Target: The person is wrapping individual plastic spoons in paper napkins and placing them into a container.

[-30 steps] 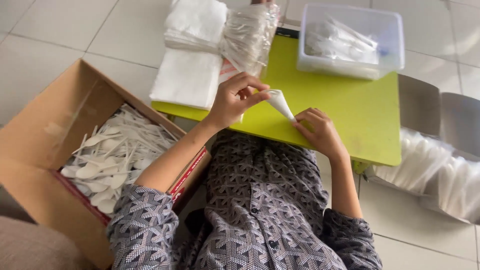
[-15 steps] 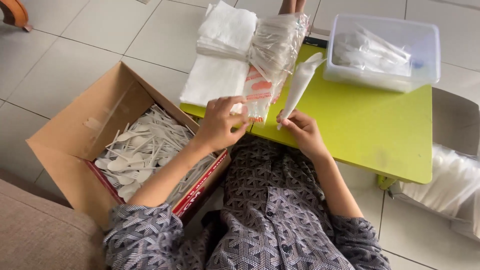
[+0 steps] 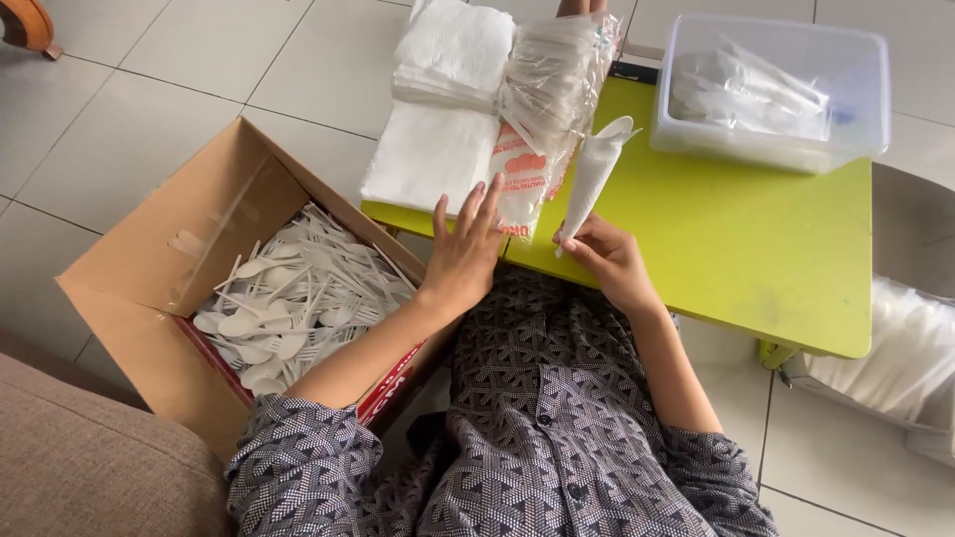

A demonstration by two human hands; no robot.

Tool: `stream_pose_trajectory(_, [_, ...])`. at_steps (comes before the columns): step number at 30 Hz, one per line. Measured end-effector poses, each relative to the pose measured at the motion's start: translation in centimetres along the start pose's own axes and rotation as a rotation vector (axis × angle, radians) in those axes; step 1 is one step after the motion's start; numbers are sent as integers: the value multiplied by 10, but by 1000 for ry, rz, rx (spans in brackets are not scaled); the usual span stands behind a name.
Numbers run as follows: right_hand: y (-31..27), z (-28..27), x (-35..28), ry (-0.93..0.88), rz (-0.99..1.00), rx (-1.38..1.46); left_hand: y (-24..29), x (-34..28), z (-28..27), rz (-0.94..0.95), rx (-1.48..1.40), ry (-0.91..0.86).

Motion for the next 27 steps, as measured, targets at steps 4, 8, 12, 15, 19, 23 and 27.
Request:
stream_pose_trajectory(4, [5,-1,0,-24,15,26,4,-7,11,17,117,-2])
stream_pose_trajectory(8, [6,-1,-3,-19,12,23,6,-9,20,72,194,145])
stream_pose_trajectory(12, [7,-1,-2,-12,4,48,16,-11,12,220,77,300])
stream_pose_trajectory(15, [10,-2,-5,-13,3,18,26,-17,5,321,0,364])
stream_pose_trajectory(19, [6,-4,-2,23,5,17,55,-40,-24,519,-199,293])
stream_pose_trajectory(23, [7,-5,-5,119,11,81,102,-66,-42,869,-1146,-492])
stream_pose_trajectory(27, [28,-9,-7,262,-64,210,102,-19,-7,706,-1400,-547])
Point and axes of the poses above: each hand's wrist, its own x-axis towards the middle knuckle, its own z-axis out of the palm, y = z × x, the point moved 3 cm from there along x, towards the middle knuckle, and after that the axes turned 10 degrees about -y, right-handed, at the moved point
